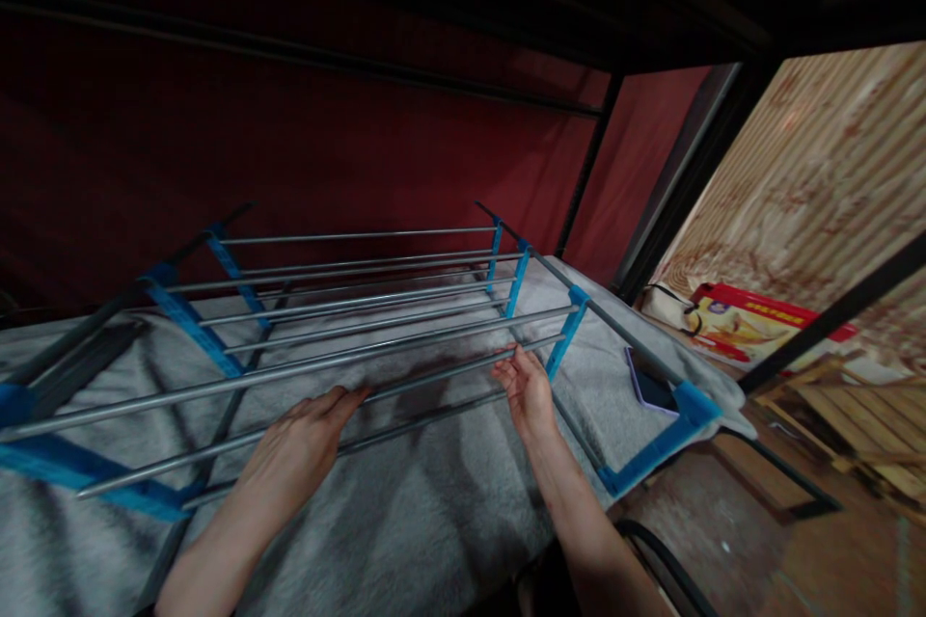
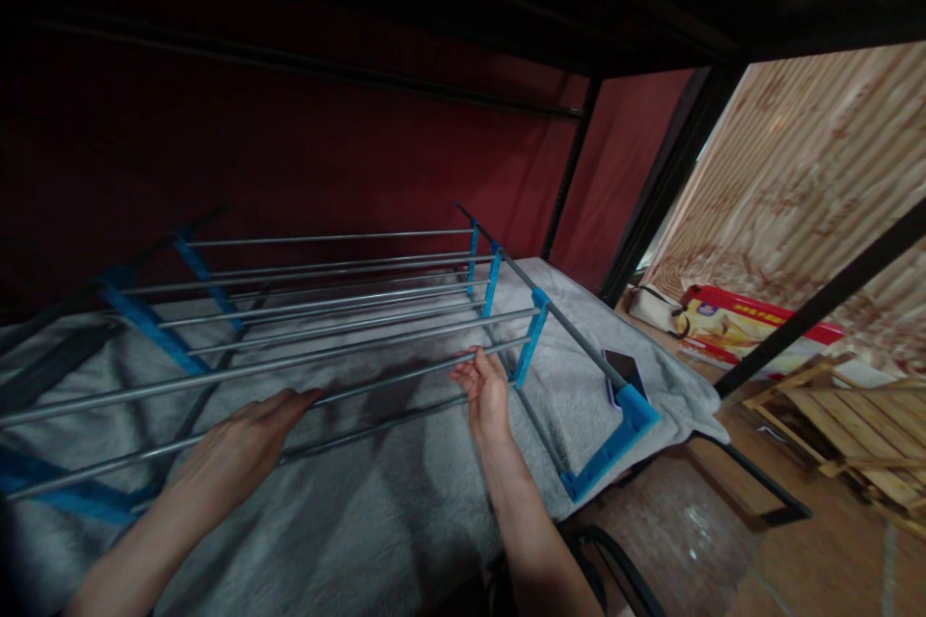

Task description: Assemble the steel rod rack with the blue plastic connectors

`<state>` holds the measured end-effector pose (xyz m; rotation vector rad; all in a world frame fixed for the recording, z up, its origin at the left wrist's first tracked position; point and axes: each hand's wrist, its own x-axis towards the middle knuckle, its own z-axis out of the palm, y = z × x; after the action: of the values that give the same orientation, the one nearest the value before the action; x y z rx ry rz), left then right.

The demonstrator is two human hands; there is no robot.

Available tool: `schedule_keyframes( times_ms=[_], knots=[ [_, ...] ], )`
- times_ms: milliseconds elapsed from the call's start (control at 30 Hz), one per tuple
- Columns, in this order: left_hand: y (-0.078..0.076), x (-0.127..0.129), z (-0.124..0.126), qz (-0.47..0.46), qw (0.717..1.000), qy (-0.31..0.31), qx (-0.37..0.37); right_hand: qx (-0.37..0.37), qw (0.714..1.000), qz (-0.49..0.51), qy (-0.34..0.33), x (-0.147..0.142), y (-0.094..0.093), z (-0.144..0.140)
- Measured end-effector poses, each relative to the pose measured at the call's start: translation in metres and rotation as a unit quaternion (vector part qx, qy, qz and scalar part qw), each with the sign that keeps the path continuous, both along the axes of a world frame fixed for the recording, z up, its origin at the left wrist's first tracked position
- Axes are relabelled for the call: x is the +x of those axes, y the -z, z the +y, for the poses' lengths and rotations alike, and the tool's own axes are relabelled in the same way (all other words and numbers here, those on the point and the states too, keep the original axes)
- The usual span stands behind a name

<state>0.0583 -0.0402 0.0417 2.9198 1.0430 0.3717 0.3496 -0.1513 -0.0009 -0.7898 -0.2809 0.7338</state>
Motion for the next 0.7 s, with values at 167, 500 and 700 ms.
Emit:
schedule_keyframes(
  times_ms=[167,500,700],
  knots=[
    [0.001,0.004,-0.003,0.016,1.0,0.001,0.023,-0.005,1.0,0.008,-0.001,-0.003,0.001,0.0],
    [0.003,0.017,-0.032,-0.035,0.998,-0.004,0.05,-0.08,0.966,-0.041,-0.242,-0.043,0.013,0.007],
    [0.001,0.015,-0.037,-0.072,0.996,0.006,0.046,-0.067,0.967,-0.064,-0.238,-0.059,0.011,0.024]
  ],
)
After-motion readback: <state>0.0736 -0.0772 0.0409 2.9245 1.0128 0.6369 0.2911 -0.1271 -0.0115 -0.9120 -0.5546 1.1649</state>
